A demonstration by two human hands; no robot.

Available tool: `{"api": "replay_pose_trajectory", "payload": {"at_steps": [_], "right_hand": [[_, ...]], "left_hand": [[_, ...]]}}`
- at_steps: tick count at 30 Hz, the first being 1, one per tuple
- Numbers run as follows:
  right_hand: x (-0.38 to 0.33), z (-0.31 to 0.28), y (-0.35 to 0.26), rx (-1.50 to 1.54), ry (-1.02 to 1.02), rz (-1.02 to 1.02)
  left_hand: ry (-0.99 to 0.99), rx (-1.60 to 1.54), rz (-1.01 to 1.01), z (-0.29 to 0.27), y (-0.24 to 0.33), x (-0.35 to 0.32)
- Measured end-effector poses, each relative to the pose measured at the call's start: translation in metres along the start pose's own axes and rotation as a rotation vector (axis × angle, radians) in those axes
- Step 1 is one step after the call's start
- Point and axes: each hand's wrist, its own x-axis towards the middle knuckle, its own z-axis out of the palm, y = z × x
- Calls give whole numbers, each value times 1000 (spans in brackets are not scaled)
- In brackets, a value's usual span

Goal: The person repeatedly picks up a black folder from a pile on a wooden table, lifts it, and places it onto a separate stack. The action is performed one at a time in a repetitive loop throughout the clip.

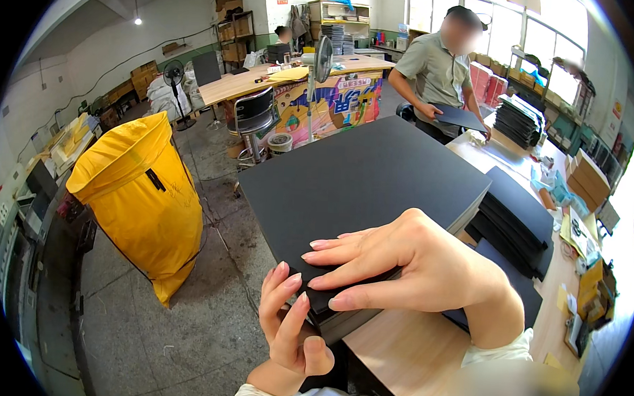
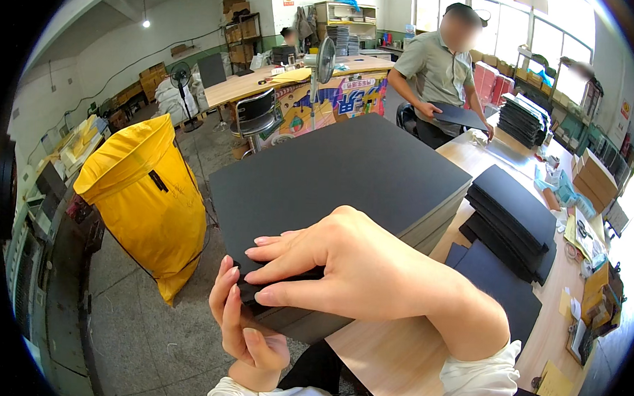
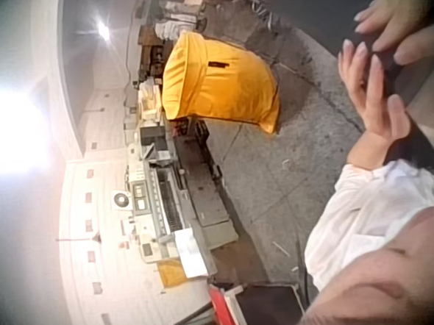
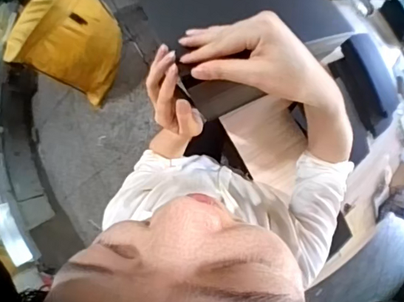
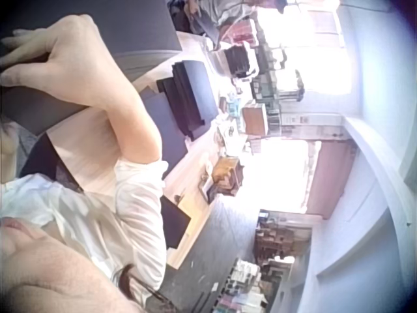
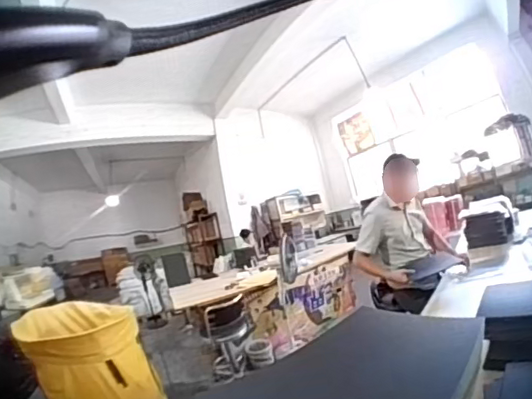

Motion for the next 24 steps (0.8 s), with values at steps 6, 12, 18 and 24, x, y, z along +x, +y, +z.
{"api": "replay_pose_trajectory", "payload": {"at_steps": [6,12,18,24], "right_hand": [[1,0,3,10,0,5],[0,1,0,22,-2,18],[-1,-1,-2,29,-9,43],[0,0,0,25,-5,27]], "left_hand": [[66,-36,-45,2,-1,-2],[43,-32,20,3,-3,-4],[186,-24,19,9,-3,-9],[223,-45,18,11,-3,-9]]}}
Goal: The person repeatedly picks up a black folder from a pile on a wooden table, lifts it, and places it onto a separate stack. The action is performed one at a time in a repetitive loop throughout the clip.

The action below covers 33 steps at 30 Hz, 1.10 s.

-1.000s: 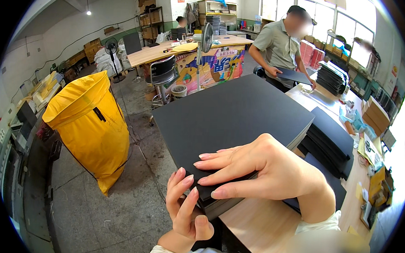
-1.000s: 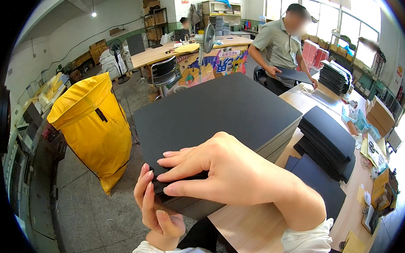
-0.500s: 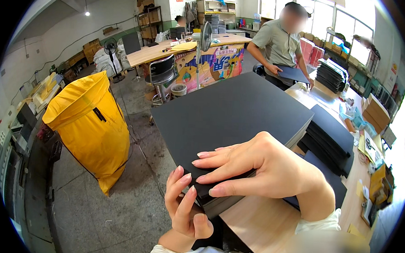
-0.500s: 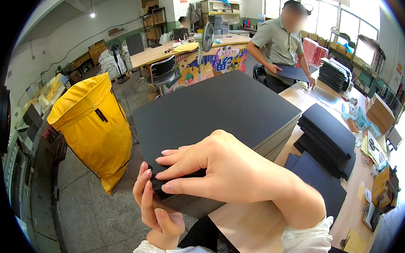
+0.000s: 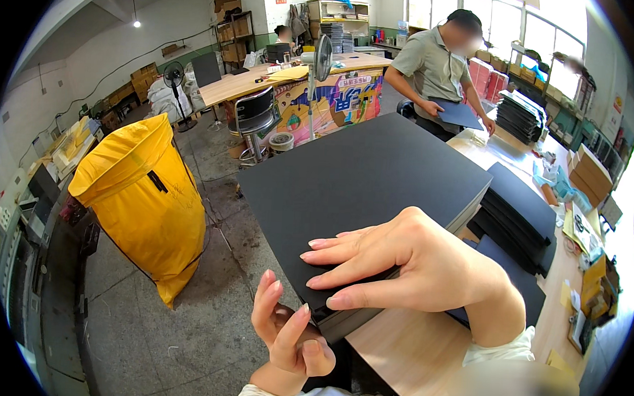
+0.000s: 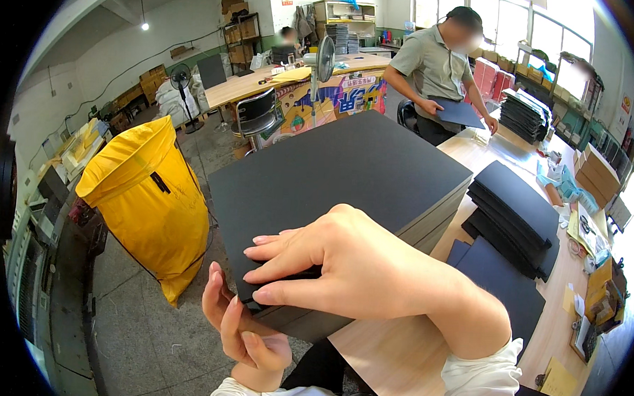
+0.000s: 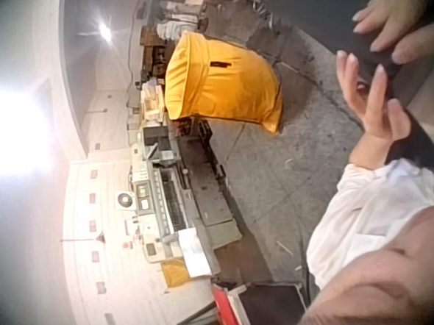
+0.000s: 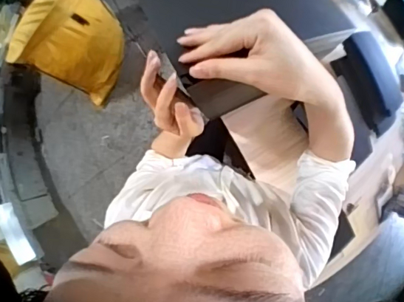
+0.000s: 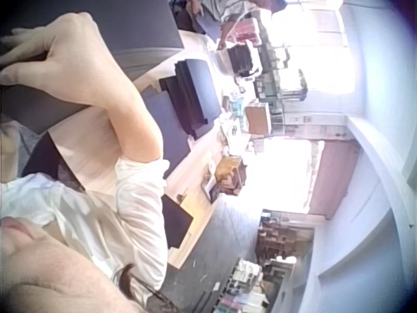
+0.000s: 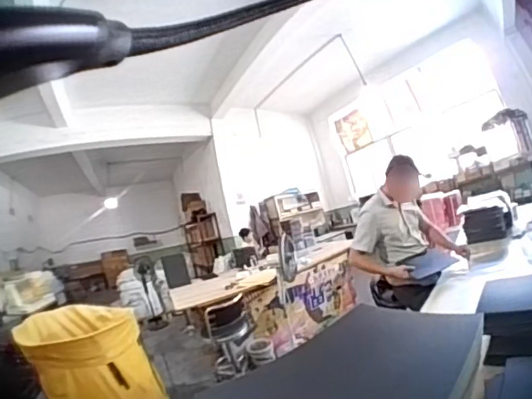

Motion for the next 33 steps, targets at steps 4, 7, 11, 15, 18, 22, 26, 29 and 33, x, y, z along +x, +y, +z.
{"api": "replay_pose_trajectory", "payload": {"at_steps": [4,7,11,15,18,22,26,29,33], "right_hand": [[0,0,3,-21,14,-37],[0,0,3,-20,12,-35],[0,0,4,-20,11,-30],[0,-1,5,-22,12,-37],[0,-1,4,-20,13,-35],[0,1,5,-13,17,-58],[-2,4,5,-18,39,-74],[-6,4,6,5,63,-61],[-14,5,3,-280,122,-156]], "left_hand": [[-11,10,5,0,0,2],[-21,20,6,-1,0,2],[-61,32,-13,-2,1,5],[-84,14,-25,-2,-1,7],[-83,1,-42,0,1,8],[-53,24,-47,-1,3,11],[-143,126,-74,-17,13,36],[-201,164,-97,-12,26,61],[-204,155,-290,0,45,77]]}}
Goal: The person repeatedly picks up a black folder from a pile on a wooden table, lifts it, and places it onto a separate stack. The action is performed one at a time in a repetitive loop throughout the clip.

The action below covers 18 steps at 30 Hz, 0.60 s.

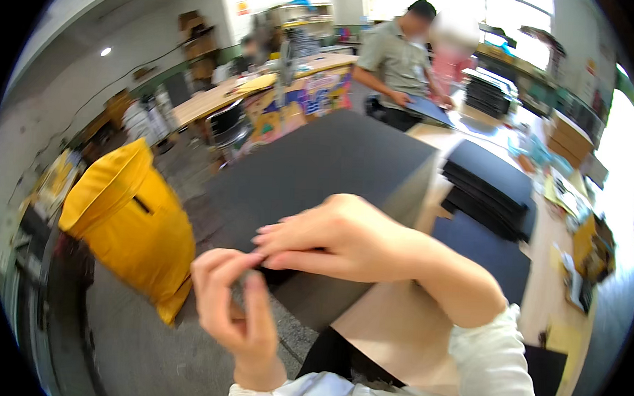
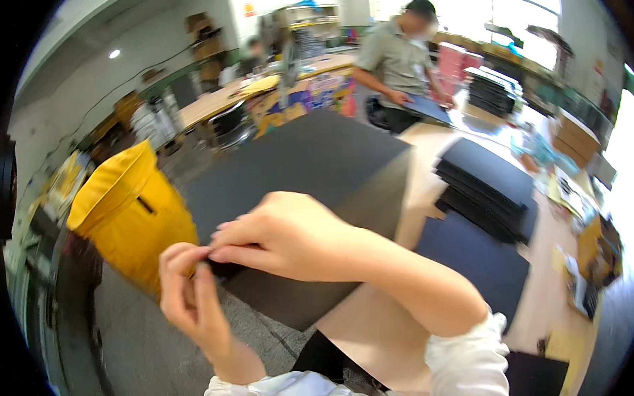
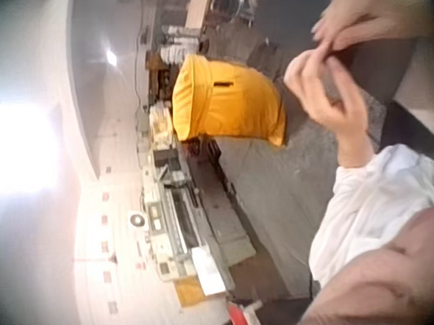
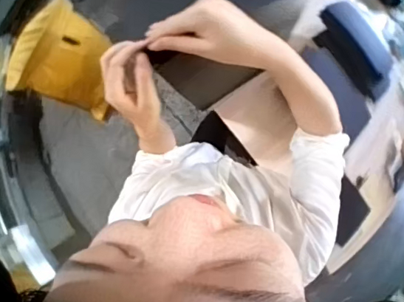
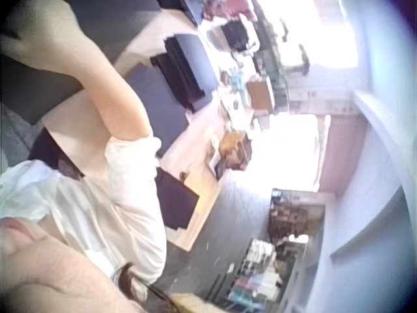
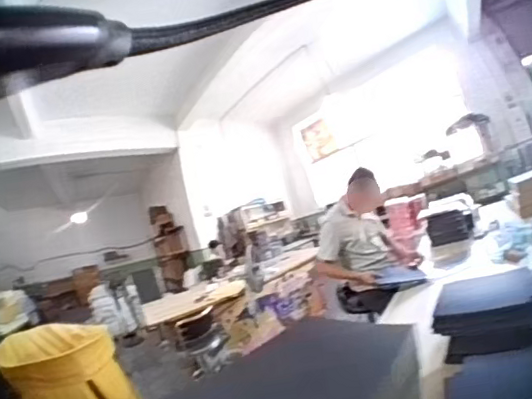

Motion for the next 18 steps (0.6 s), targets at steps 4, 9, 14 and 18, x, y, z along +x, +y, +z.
{"api": "replay_pose_trajectory", "payload": {"at_steps": [4,9,14,18], "right_hand": [[11,20,-3,-246,158,-143],[-1,-1,4,-509,269,-243],[-44,-54,22,-906,230,23],[-144,-82,-49,-941,565,-87]], "left_hand": [[-25,107,-12,-15,11,13],[-73,120,126,-9,11,21],[-95,323,554,6,49,23],[36,21,614,31,119,-51]]}}
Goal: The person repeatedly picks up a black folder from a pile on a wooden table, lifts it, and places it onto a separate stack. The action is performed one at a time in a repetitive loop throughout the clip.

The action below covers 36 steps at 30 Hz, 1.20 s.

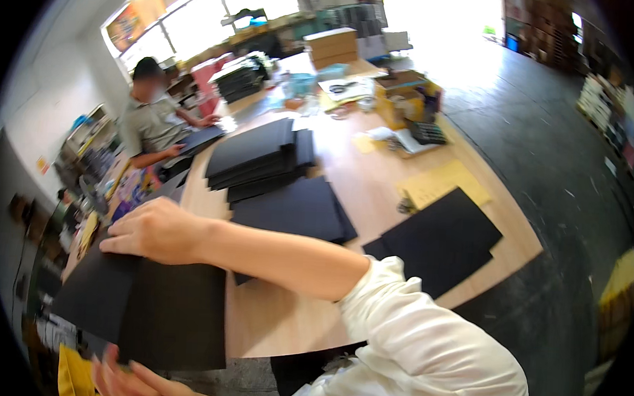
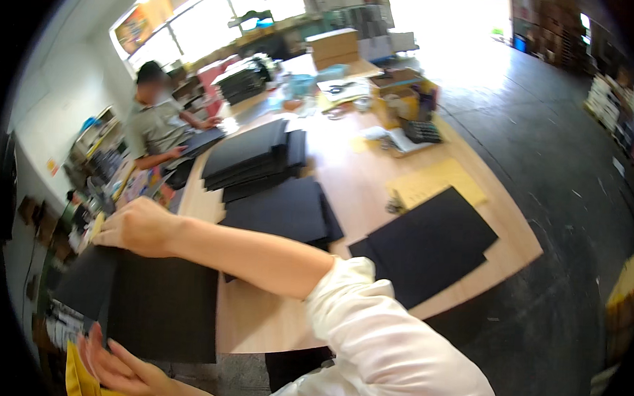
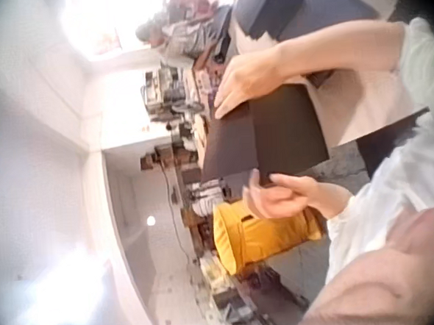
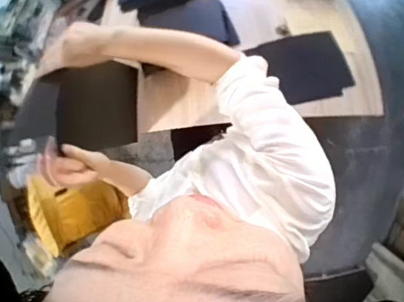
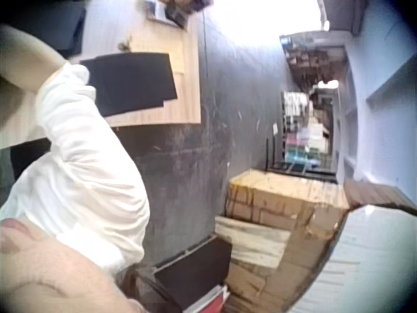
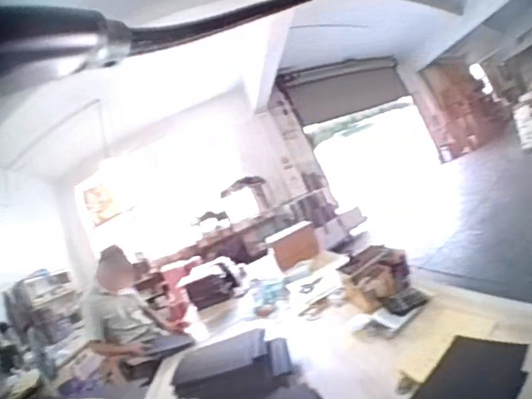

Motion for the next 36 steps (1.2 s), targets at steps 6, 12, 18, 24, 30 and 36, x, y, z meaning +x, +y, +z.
{"api": "replay_pose_trajectory", "payload": {"at_steps": [6,12,18,24,30,36], "right_hand": [[-134,-258,-48,-195,-196,647],[-248,-357,-127,-932,-330,669],[-390,-360,-198,-629,-972,1116],[-363,-363,-197,-506,-1024,1374],[-288,-318,-143,-608,-1171,1325],[-124,-151,-68,81,-552,423]], "left_hand": [[-533,-796,22,53,93,-82],[-1054,-1017,188,113,214,-178],[-1194,-992,347,109,235,-223],[-1213,-986,345,109,236,-234],[-1080,-949,137,101,169,-199],[-304,-651,-138,28,40,-108]]}}
